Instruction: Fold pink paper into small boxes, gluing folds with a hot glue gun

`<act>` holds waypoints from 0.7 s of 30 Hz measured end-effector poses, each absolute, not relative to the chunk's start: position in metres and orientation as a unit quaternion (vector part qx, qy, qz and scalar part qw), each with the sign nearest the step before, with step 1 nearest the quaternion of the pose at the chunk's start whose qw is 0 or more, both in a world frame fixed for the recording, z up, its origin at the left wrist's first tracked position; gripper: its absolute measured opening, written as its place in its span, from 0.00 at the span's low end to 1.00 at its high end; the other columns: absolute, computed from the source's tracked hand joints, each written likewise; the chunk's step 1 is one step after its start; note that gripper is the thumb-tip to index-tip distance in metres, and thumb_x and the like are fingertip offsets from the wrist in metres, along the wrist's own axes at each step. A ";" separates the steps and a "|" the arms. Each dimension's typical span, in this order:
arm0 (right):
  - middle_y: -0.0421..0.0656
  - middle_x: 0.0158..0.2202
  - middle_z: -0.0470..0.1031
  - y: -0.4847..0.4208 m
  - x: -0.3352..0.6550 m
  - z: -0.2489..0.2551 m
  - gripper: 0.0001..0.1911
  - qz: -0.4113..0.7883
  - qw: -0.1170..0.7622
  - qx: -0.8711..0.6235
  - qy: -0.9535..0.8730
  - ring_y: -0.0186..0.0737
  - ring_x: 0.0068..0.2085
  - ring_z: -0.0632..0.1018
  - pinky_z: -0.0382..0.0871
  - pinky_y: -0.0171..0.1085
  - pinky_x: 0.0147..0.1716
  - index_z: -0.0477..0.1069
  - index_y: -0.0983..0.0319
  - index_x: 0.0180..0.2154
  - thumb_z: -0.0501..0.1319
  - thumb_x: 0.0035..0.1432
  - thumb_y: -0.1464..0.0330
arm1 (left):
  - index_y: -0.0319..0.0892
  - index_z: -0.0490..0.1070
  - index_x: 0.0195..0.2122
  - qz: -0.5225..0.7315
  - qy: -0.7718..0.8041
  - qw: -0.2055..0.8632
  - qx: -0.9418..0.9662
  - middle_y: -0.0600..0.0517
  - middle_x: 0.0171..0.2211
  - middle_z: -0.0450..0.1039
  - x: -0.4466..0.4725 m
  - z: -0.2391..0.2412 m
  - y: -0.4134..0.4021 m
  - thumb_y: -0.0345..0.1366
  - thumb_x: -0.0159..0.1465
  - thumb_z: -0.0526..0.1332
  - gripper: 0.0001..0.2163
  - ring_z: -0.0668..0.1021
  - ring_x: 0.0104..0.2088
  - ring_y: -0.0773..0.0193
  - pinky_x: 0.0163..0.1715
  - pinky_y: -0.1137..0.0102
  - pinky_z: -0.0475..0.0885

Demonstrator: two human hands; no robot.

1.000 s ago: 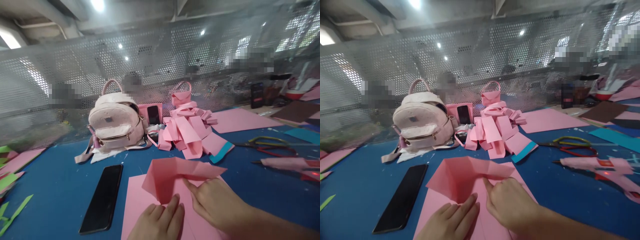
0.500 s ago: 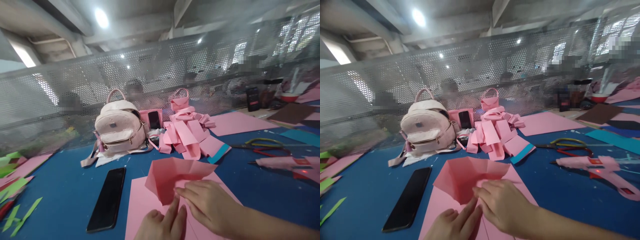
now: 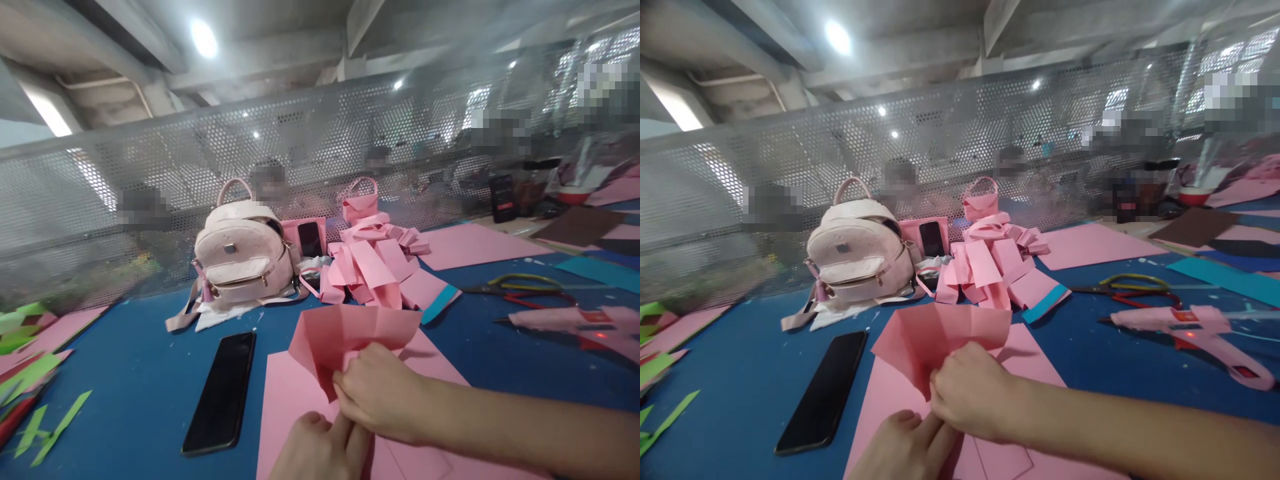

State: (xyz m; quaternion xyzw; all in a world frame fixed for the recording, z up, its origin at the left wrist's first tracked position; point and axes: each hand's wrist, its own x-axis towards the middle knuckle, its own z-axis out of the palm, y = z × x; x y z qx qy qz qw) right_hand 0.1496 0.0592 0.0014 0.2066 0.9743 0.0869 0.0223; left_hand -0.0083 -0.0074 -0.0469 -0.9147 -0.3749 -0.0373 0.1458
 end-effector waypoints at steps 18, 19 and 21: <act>0.40 0.22 0.75 0.039 0.184 0.007 0.13 0.051 -0.034 0.293 0.954 0.37 0.19 0.67 0.37 0.38 0.22 0.73 0.61 0.42 0.55 0.56 0.73 | 0.38 0.74 0.39 -0.274 -0.336 0.342 -0.833 0.41 0.38 0.81 0.000 -0.065 -0.020 0.33 0.53 0.65 0.12 0.68 0.10 0.69 0.10 0.69 0.59; 0.39 0.22 0.75 0.038 0.186 0.004 0.15 0.059 -0.042 0.291 0.954 0.37 0.19 0.67 0.37 0.38 0.22 0.72 0.61 0.45 0.55 0.56 0.73 | 0.38 0.74 0.36 -0.307 -0.341 0.346 -0.818 0.42 0.35 0.82 0.001 -0.066 -0.021 0.32 0.51 0.65 0.10 0.68 0.10 0.68 0.10 0.69 0.59; 0.39 0.22 0.75 0.037 0.190 -0.004 0.21 0.082 -0.063 0.280 0.954 0.36 0.18 0.67 0.36 0.38 0.22 0.69 0.62 0.51 0.55 0.54 0.73 | 0.38 0.75 0.33 -0.317 -0.348 0.344 -0.812 0.43 0.34 0.82 0.001 -0.065 -0.020 0.31 0.51 0.64 0.08 0.68 0.09 0.69 0.09 0.69 0.59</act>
